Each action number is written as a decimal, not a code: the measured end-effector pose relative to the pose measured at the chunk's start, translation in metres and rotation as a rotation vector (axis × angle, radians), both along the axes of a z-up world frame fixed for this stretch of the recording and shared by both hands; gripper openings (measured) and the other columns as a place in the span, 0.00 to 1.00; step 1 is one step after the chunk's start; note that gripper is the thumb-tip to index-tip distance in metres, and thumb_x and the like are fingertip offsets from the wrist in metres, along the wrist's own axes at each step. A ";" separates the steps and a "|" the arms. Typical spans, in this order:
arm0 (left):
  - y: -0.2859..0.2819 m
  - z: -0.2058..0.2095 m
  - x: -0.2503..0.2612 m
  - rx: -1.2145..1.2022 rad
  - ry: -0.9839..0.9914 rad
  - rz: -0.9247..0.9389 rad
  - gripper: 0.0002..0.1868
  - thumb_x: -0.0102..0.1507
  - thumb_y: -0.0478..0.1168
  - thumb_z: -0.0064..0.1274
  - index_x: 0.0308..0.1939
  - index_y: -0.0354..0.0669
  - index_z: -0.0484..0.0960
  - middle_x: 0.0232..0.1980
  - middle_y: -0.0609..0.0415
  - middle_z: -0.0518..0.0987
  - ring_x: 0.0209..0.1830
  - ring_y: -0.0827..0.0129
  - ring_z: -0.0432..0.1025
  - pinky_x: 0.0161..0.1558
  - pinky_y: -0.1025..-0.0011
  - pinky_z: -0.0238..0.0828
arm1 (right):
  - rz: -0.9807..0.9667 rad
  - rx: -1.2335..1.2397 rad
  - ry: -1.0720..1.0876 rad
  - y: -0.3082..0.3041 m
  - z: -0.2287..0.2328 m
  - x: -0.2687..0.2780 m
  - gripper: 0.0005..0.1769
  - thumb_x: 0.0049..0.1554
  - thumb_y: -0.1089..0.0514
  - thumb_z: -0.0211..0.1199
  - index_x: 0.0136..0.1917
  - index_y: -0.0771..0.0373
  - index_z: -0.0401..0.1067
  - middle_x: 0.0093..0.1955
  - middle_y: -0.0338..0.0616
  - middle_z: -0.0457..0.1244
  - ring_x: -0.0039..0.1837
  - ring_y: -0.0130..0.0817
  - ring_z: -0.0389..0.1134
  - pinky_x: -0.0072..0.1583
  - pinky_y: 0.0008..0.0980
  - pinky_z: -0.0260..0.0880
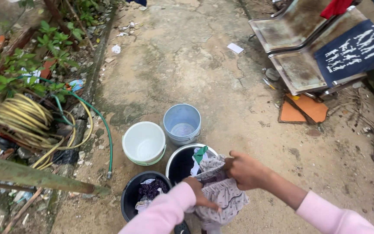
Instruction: Hanging wet laundry items on an outdoor clothesline from buckets.
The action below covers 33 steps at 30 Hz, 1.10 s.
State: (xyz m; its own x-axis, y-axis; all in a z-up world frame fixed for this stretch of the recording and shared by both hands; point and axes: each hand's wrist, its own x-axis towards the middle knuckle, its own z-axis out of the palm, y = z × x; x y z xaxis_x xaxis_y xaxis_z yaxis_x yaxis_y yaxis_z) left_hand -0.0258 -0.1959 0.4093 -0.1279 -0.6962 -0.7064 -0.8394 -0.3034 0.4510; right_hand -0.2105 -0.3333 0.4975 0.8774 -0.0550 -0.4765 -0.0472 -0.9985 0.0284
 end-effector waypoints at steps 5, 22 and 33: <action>0.004 -0.359 -0.145 -0.487 -0.838 0.181 0.42 0.52 0.64 0.66 0.61 0.47 0.69 0.72 0.50 0.64 0.72 0.40 0.61 0.74 0.39 0.56 | 0.123 -0.278 -0.087 0.015 -0.031 -0.045 0.12 0.53 0.51 0.57 0.46 0.57 0.76 0.50 0.39 0.64 0.63 0.34 0.60 0.67 0.39 0.48; -0.076 0.006 -0.133 -0.198 0.237 -0.048 0.76 0.39 0.79 0.61 0.82 0.52 0.44 0.82 0.51 0.55 0.82 0.58 0.49 0.77 0.65 0.48 | -0.098 -0.249 -0.205 -0.003 -0.013 -0.144 0.26 0.52 0.43 0.53 0.52 0.66 0.71 0.69 0.53 0.60 0.82 0.51 0.46 0.77 0.60 0.41; -0.179 -0.008 -0.264 -1.069 0.589 -0.008 0.23 0.57 0.34 0.62 0.55 0.32 0.77 0.52 0.35 0.79 0.53 0.40 0.74 0.53 0.55 0.71 | -0.791 0.397 -0.792 -0.057 0.015 -0.267 0.23 0.51 0.69 0.63 0.60 0.64 0.64 0.68 0.49 0.56 0.68 0.48 0.65 0.62 0.44 0.70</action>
